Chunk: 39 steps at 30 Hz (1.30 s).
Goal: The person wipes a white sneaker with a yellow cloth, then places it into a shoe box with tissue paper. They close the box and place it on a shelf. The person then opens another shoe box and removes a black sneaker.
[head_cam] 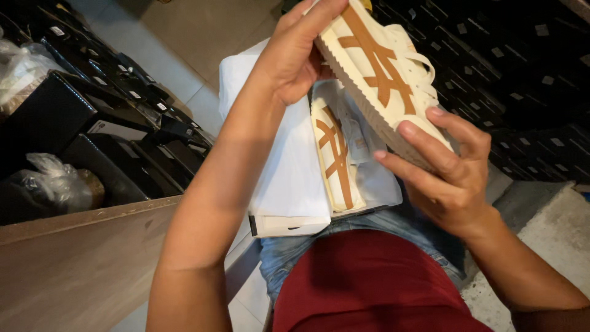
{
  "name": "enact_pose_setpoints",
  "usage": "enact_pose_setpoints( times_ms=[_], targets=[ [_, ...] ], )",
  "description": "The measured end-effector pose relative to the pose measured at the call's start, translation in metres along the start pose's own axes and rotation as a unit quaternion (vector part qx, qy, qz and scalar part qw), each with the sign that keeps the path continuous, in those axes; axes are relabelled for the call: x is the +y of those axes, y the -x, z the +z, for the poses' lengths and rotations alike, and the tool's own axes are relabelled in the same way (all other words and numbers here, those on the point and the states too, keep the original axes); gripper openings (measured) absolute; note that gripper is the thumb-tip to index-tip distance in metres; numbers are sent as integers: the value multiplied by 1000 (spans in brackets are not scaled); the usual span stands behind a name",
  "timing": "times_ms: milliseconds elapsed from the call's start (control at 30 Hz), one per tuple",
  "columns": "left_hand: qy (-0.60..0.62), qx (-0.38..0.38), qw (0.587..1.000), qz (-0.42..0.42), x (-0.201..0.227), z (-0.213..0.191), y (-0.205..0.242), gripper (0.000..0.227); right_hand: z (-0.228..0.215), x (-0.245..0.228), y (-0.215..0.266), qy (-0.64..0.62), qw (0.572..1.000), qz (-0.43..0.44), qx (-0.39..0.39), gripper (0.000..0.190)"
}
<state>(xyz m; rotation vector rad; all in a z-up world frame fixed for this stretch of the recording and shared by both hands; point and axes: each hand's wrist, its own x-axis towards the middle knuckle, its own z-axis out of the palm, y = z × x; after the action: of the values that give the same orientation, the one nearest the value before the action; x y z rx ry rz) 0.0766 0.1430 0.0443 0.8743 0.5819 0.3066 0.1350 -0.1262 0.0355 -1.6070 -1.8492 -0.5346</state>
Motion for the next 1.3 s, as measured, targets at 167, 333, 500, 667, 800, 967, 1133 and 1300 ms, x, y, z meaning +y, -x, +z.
enact_pose_setpoints(
  times_ms=[167, 333, 500, 667, 800, 967, 1133, 1300],
  targets=[
    [3, 18, 1000, 7, -6, 0, 0, 32, -2, 4, 3, -15, 1000, 3, -12, 23],
    [17, 34, 999, 16, -1, 3, 11, 30, -4, 36, 14, -20, 1000, 4, 14, 18],
    [100, 69, 992, 20, 8, 32, 79, 81, -2, 113, 34, -126, 981, 85, 124, 26],
    [142, 54, 985, 75, -23, 66, 99, 53, 26, 165, 10, -302, 924, 168, 163, 47],
    [167, 78, 980, 77, -32, 62, 87, 56, 33, 195, 33, -226, 919, 273, 170, 47],
    [185, 45, 976, 107, -36, 48, 87, 44, 30, 181, 15, -281, 934, 187, 120, 40],
    [190, 55, 980, 23, -47, 52, 86, 67, 36, 212, 44, -234, 918, 290, 140, 47],
    [228, 39, 972, 35, -53, 50, 83, 57, 23, 209, 41, -136, 937, 300, 116, 5]
  ],
)
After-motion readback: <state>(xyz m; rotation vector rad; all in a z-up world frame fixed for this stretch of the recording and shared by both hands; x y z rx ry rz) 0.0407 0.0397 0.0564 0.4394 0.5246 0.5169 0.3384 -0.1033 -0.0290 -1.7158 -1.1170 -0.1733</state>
